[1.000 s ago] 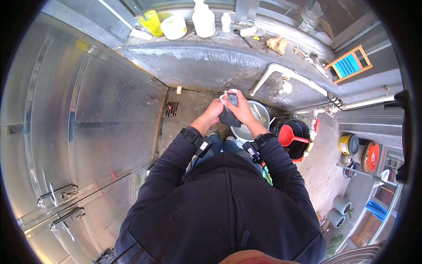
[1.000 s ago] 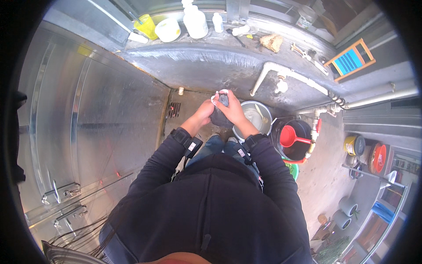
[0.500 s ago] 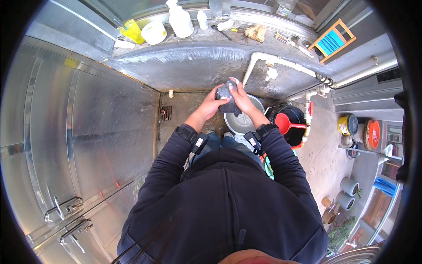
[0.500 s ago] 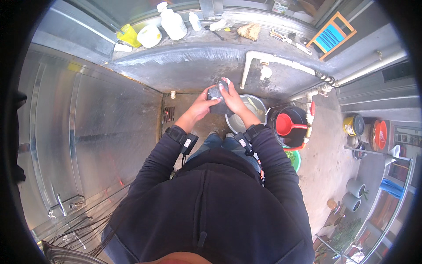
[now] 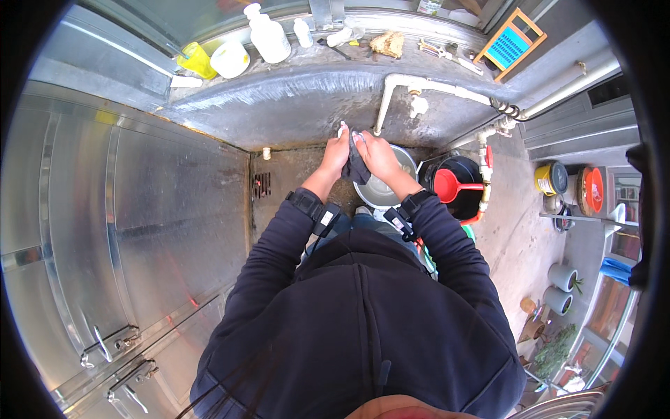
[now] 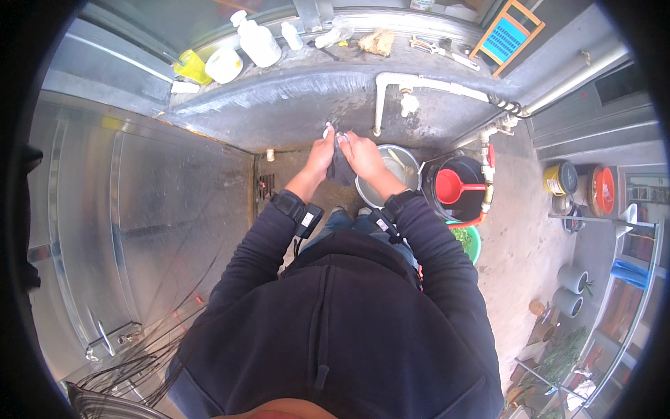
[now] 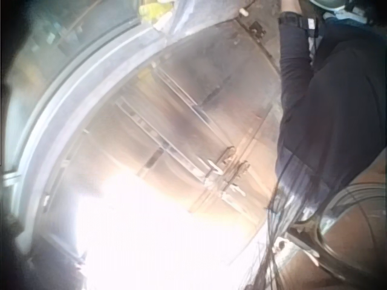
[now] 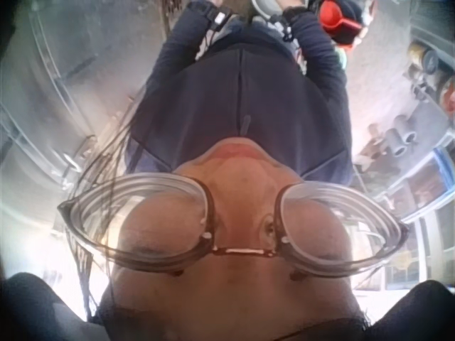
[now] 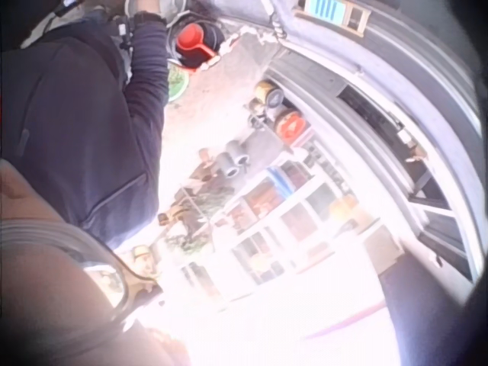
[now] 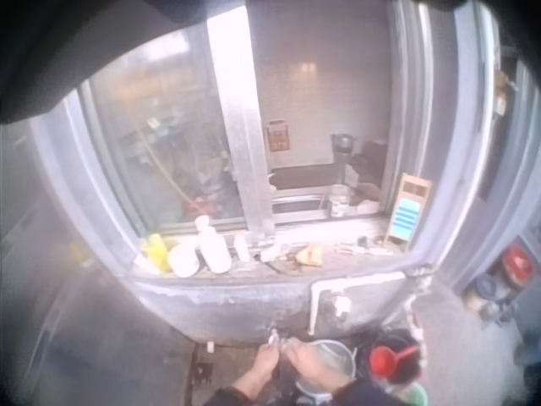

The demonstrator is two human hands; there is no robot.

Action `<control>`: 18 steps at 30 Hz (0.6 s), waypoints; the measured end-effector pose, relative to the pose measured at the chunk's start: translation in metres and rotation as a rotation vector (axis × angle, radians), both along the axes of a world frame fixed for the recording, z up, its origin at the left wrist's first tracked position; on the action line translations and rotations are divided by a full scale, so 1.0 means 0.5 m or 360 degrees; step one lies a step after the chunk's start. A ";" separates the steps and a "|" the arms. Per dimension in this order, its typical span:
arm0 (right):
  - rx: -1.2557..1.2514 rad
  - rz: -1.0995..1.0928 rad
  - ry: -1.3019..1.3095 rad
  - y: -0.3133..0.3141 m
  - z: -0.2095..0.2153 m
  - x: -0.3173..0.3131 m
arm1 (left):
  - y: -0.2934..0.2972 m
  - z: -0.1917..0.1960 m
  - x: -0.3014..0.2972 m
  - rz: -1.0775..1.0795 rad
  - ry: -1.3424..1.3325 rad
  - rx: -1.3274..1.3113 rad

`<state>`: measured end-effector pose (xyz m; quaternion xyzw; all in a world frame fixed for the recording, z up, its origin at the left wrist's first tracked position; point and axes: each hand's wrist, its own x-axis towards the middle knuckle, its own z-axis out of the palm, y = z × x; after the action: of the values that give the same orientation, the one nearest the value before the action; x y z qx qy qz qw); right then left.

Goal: The person washes a dark cloth at an outdoor tap, repeatedly soaking and wringing it. They then walk back inside and wipe a wooden table with the damp cloth.

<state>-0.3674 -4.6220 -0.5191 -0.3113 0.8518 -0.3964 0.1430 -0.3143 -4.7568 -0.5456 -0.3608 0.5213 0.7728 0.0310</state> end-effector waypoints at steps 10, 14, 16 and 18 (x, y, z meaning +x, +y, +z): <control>-0.0461 -0.0056 -0.0120 0.035 -0.061 -0.051 | 0.016 0.024 0.018 -0.0255 0.0243 0.0344; -0.0597 0.0086 -0.0204 0.068 -0.069 -0.061 | -0.004 -0.007 -0.001 -0.0309 0.0089 0.0595; -0.0480 -0.0059 -0.0214 0.104 -0.067 -0.077 | -0.005 -0.031 -0.019 -0.0359 0.0062 0.0465; -0.0566 -0.0463 -0.0342 0.133 -0.061 -0.106 | 0.001 -0.054 -0.044 -0.0340 0.0070 0.0332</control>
<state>-0.4206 -4.5554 -0.5494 -0.1618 0.7843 -0.5873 0.1173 -0.3365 -4.7562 -0.5723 -0.2811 0.4741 0.8228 0.1390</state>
